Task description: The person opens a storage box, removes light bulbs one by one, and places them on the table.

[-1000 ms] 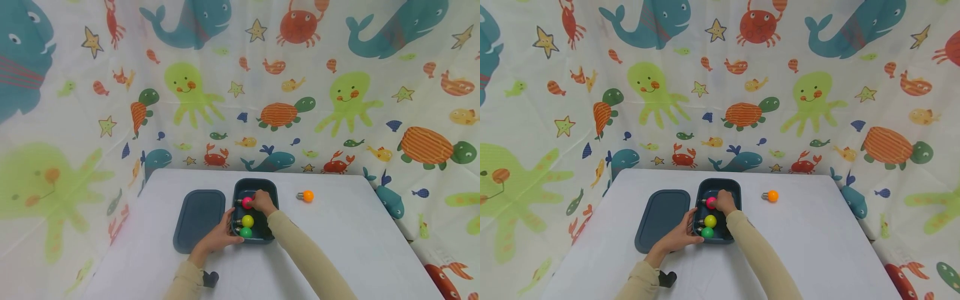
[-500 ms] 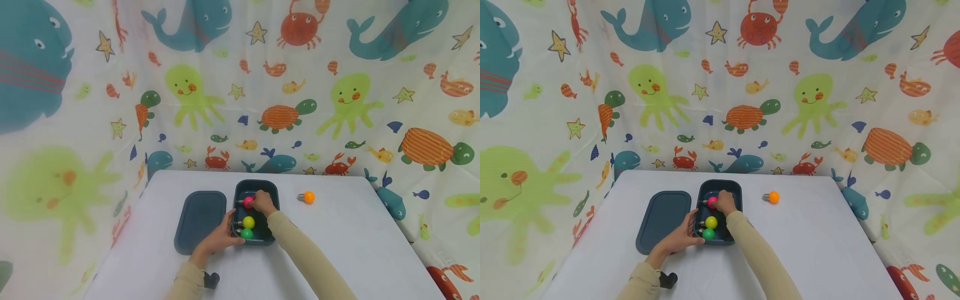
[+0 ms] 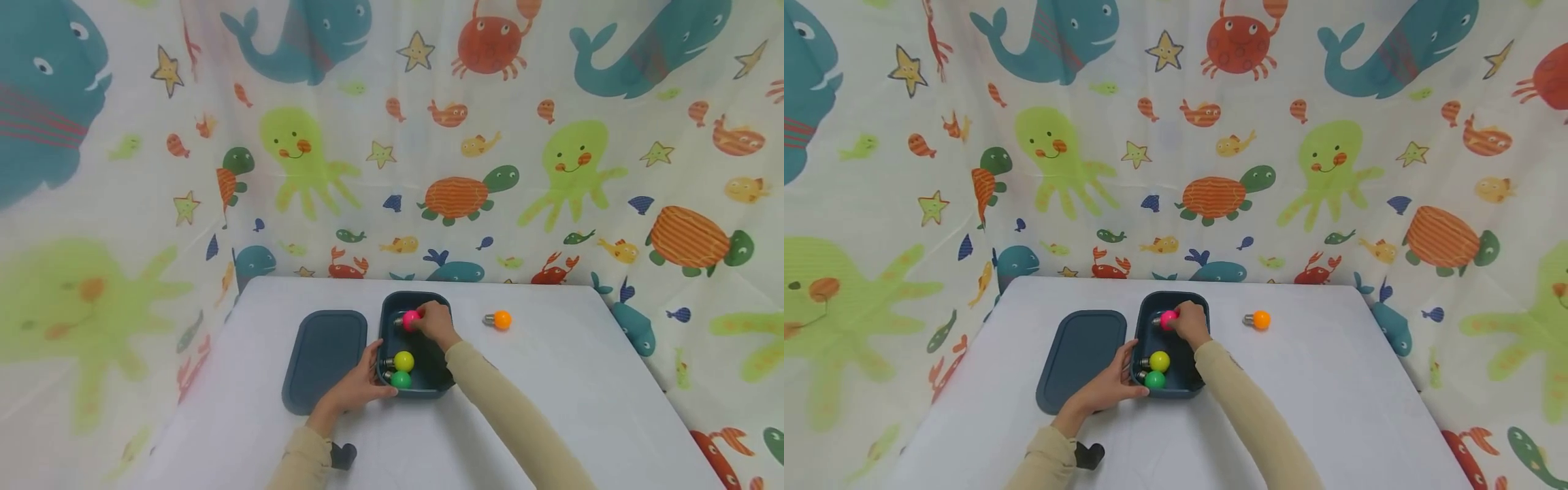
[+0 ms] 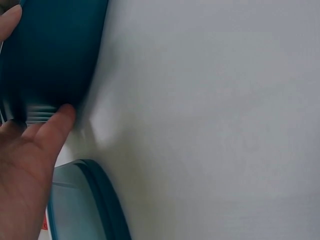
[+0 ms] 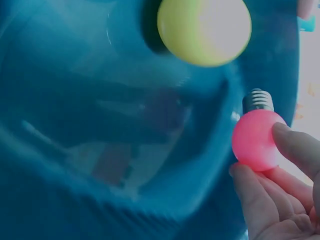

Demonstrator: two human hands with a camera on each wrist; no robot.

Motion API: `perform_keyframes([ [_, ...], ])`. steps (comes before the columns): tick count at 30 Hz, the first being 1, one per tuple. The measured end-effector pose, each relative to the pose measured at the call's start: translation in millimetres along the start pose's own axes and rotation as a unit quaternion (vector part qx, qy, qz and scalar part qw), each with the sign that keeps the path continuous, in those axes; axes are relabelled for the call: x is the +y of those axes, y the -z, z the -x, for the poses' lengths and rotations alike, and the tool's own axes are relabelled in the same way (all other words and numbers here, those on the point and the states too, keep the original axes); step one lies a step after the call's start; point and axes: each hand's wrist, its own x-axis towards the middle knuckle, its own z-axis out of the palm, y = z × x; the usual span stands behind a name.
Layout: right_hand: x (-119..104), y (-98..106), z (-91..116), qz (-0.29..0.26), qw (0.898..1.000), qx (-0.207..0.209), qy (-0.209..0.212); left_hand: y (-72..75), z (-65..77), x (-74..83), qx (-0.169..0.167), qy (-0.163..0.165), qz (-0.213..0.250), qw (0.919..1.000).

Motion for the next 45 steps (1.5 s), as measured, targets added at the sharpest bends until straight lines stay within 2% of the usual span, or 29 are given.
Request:
perform_keyframes([
  [4,8,18,-1,0.006,1.0,-0.001,0.011,-1.4,-1.1,3.6,0.003,0.007,-0.006,0.9999],
  [10,23,51,6,-0.021,1.0,-0.001,0.009,-4.4,-3.8,5.0,0.007,0.004,-0.008,0.9999],
  [15,43,77,11,-0.039,0.999,0.015,0.009,-8.2,-6.1,6.7,0.011,0.007,-0.011,0.9999],
  [20,66,96,25,-0.034,0.999,0.02,0.023,-11.0,1.0,10.3,0.014,0.009,-0.004,0.9998],
  [30,119,122,42,-0.014,1.0,0.004,-0.019,-20.7,9.4,12.8,0.019,-0.001,0.013,0.9997],
  [39,164,134,61,0.027,0.999,-0.028,-0.001,-51.3,29.6,24.7,0.041,0.013,0.012,0.999],
  [45,184,140,73,0.029,0.997,-0.067,-0.025,-72.7,42.9,31.9,0.051,0.019,0.017,0.9984],
])
